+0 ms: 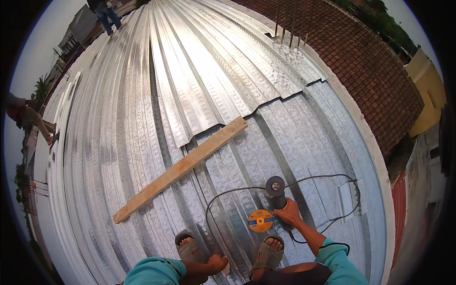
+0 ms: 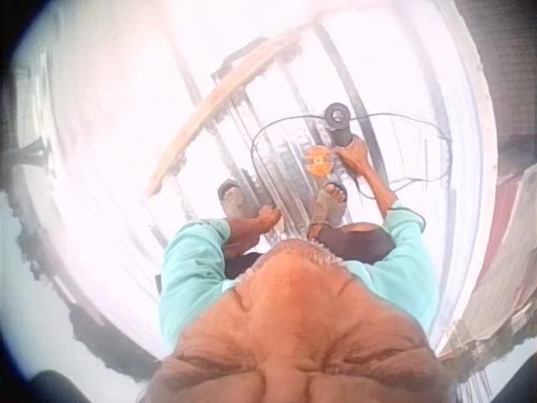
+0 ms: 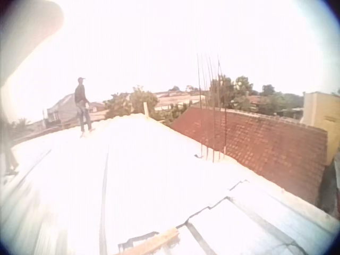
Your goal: The person positions a wooden plank on a corrugated metal roof, then uses an angle grinder to cut along the metal sheet. They adjust the grinder and continue cutting near roof supports while walking across the surface.
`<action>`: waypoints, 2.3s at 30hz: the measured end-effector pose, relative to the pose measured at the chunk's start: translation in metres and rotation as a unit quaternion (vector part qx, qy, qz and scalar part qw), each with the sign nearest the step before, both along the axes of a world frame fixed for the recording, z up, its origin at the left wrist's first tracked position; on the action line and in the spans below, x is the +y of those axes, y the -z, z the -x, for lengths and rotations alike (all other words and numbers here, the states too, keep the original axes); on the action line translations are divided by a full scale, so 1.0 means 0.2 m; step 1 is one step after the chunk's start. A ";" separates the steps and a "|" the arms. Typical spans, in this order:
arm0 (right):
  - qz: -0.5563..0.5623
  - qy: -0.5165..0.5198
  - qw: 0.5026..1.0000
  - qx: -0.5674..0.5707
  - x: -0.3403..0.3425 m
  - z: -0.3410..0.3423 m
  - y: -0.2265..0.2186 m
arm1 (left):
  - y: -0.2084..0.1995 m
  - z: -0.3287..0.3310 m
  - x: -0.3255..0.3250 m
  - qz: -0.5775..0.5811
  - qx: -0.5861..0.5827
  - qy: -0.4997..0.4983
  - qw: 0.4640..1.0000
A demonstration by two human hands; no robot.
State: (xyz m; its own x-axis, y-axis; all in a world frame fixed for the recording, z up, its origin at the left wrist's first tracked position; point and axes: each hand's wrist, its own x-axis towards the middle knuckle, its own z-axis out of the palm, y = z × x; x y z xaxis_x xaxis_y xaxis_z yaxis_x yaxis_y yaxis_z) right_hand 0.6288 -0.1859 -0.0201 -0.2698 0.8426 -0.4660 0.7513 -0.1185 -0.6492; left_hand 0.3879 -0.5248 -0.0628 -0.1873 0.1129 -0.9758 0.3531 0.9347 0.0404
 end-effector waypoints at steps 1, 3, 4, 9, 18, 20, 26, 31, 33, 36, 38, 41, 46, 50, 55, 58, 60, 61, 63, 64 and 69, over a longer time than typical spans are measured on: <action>0.000 0.000 1.000 0.000 -0.01 -0.03 -0.03 | 0.01 0.02 0.06 -0.011 0.000 0.001 1.000; 0.011 0.000 1.000 -0.027 -0.04 -0.09 -0.04 | -0.07 0.05 0.12 -0.018 -0.001 0.002 1.000; 0.021 -0.002 0.999 -0.042 -0.06 -0.12 -0.04 | -0.04 0.05 0.11 -0.070 0.042 0.015 0.997; -0.027 -0.054 0.996 -0.059 -0.17 -0.33 -0.03 | -0.06 0.14 0.24 -0.261 0.059 -0.103 0.958; -0.027 -0.061 0.993 -0.101 -0.23 -0.45 0.04 | -0.42 0.18 0.78 -0.342 -0.041 -0.243 0.907; -0.033 -0.065 0.992 -0.106 -0.24 -0.45 0.07 | -0.56 0.20 0.88 -0.297 -0.086 -0.247 0.919; -0.040 -0.038 0.990 -0.131 -0.28 -0.39 0.05 | -0.79 0.16 1.02 -0.174 -0.269 -0.194 0.927; -0.092 -0.064 0.970 -0.218 -0.33 -0.35 0.10 | -0.75 0.00 1.02 -0.200 -0.338 -0.114 0.913; -0.107 -0.078 0.962 -0.237 -0.34 -0.37 0.11 | -0.76 -0.03 1.04 -0.208 -0.351 -0.089 0.909; -0.065 -0.129 0.941 -0.305 -0.30 -0.35 -0.02 | -0.76 -0.03 1.04 -0.250 -0.362 0.014 0.898; -0.011 -0.137 0.943 -0.302 -0.21 -0.25 -0.22 | -0.71 -0.01 1.02 -0.285 -0.354 0.085 0.886; 0.110 -0.092 0.974 -0.172 -0.10 -0.02 -0.48 | -0.61 -0.02 0.93 -0.320 -0.342 0.152 0.870; 0.308 0.081 0.928 0.193 -0.30 0.32 -0.15 | -0.58 -0.01 0.88 -0.347 -0.357 0.124 0.859; 0.264 0.230 0.876 0.333 -0.44 0.56 -0.26 | -0.69 0.06 0.86 -0.312 -0.297 0.000 0.903; 0.256 0.396 0.753 0.458 -0.42 0.60 -0.37 | -0.63 0.08 0.88 -0.187 -0.260 -0.025 0.947; 0.273 0.433 0.718 0.472 -0.41 0.59 -0.41 | -0.67 0.04 0.90 -0.201 -0.266 -0.005 0.943; 0.281 0.445 0.703 0.478 -0.39 0.58 -0.45 | -0.74 0.00 0.92 -0.218 -0.242 -0.018 0.945; 0.284 0.449 0.694 0.486 -0.38 0.57 -0.46 | -0.78 -0.02 0.93 -0.227 -0.229 -0.025 0.946; 0.283 0.457 0.677 0.502 -0.38 0.55 -0.46 | -0.80 -0.02 0.94 -0.241 -0.210 0.024 0.947; 0.280 0.461 0.670 0.509 -0.39 0.54 -0.45 | -0.81 -0.03 0.95 -0.248 -0.200 0.048 0.947; 0.272 0.486 0.643 0.525 -0.38 0.52 -0.48 | -0.80 -0.04 0.94 -0.282 -0.128 0.160 0.937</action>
State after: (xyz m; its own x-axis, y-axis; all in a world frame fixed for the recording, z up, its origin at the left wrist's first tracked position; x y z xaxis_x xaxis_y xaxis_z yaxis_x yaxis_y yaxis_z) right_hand 0.5246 -0.2626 0.0765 -0.1457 0.6405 -0.7540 -0.6691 -0.6252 -0.4017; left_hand 0.3963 -0.3364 0.0979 0.1763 0.6344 -0.7526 0.5228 0.5875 0.6177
